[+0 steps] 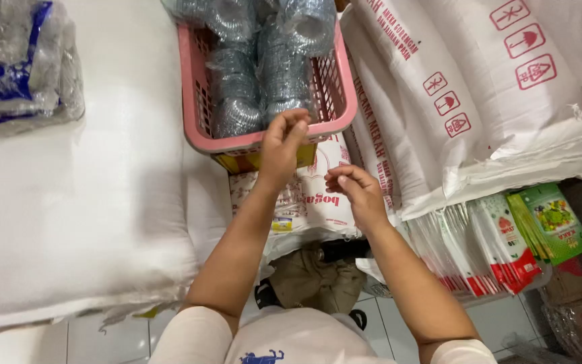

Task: The person repeatedly takes plastic-wrapped molds from a basket and stacks them onto a shelf by hand, and handles packets of plastic bags in a container.

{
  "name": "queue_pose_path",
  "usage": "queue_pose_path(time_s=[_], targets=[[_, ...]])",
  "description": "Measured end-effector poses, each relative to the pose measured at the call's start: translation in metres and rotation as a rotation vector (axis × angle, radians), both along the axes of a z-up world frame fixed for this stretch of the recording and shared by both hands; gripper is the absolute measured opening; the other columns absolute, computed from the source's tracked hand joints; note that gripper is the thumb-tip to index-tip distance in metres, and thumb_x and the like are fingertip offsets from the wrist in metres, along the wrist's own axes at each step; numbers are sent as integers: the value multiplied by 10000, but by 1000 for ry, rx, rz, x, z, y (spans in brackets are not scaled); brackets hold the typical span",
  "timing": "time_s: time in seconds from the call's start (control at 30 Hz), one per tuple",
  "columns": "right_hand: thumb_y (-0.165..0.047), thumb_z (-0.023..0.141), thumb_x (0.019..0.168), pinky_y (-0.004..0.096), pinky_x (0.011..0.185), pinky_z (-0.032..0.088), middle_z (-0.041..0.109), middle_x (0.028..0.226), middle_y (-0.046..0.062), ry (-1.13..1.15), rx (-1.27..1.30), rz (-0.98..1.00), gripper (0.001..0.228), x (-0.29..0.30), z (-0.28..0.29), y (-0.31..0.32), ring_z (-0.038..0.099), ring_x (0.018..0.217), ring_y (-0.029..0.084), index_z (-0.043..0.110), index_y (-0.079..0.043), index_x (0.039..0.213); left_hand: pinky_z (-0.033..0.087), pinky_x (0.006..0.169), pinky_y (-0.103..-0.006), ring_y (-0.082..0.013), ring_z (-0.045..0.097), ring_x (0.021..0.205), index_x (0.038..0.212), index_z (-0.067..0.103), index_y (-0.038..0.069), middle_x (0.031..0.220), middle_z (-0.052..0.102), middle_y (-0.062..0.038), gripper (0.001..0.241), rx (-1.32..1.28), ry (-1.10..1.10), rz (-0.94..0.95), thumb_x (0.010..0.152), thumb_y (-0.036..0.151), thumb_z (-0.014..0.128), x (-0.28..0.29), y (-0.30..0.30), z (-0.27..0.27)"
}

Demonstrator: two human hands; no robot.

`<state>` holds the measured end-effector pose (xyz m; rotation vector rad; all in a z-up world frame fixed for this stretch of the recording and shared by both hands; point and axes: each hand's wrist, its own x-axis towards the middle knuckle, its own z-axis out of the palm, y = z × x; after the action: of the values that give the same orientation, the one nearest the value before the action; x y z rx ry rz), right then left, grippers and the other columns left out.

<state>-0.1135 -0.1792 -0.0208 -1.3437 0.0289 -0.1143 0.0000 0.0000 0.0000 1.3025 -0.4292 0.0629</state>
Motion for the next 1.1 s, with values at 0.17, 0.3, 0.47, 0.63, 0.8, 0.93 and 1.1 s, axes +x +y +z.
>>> queue_pose_path(time_s=[0.17, 0.3, 0.47, 0.63, 0.8, 0.93, 1.1], targets=[[-17, 545, 1018, 316, 913, 568, 718, 1030, 119, -283, -202, -212, 178, 65, 56, -5, 678, 947, 177, 695, 51, 1085, 529, 883, -337, -174, 611, 1034, 1308, 601, 32, 1176, 640, -101, 382, -220, 8, 222, 987, 232, 655, 110, -29, 45], [-92, 582, 987, 319, 967, 557, 708, 1168, 127, -295, -169, -293, 285, 143, 86, -12, 679, 1024, 184, 705, 36, 1212, 483, 996, -402, -277, 574, 1193, 1375, 549, 28, 1331, 570, -176, 546, -69, 39, 388, 948, 350, 658, 191, -32, 61], [-201, 634, 967, 340, 1046, 484, 546, 1397, 154, -169, -329, -342, 622, 222, 96, -7, 616, 1240, 221, 389, -19, 1508, 431, 1083, -429, -340, 548, 1311, 1504, 411, 52, 1445, 528, -237, 734, 22, 87, 173, 930, 465, 609, 226, -37, 57], [-209, 651, 964, 361, 1087, 451, 600, 1385, 171, -272, -339, -221, 565, 240, 98, 13, 587, 1258, 239, 453, -22, 1458, 424, 1053, -405, -318, 516, 1321, 1527, 367, 93, 1445, 507, -193, 777, 63, 195, 119, 907, 478, 635, 206, -49, 65], [-169, 576, 1029, 358, 1113, 487, 582, 1380, 107, -565, -12, -274, 168, 188, 112, 15, 588, 1262, 210, 633, -24, 1093, 497, 891, -409, -260, 593, 1064, 1344, 497, 45, 1196, 617, -134, 523, -603, 269, 48, 953, 341, 681, 162, -57, 81], [-132, 588, 1061, 330, 841, 441, 599, 1105, 131, -653, 219, -391, 119, 131, 138, -3, 526, 935, 181, 607, -26, 1010, 568, 904, -403, -230, 643, 1083, 1278, 567, 47, 1166, 654, -82, 503, -811, 300, -302, 944, 415, 643, 110, -66, 108], [-114, 644, 1097, 317, 1043, 483, 620, 1171, 78, -801, -70, -553, 111, 53, 153, -39, 573, 1086, 150, 597, -25, 1145, 554, 1024, -414, -201, 620, 1216, 1399, 489, 87, 1296, 611, -74, 675, -645, 270, -546, 957, 559, 681, 9, -100, 118]])
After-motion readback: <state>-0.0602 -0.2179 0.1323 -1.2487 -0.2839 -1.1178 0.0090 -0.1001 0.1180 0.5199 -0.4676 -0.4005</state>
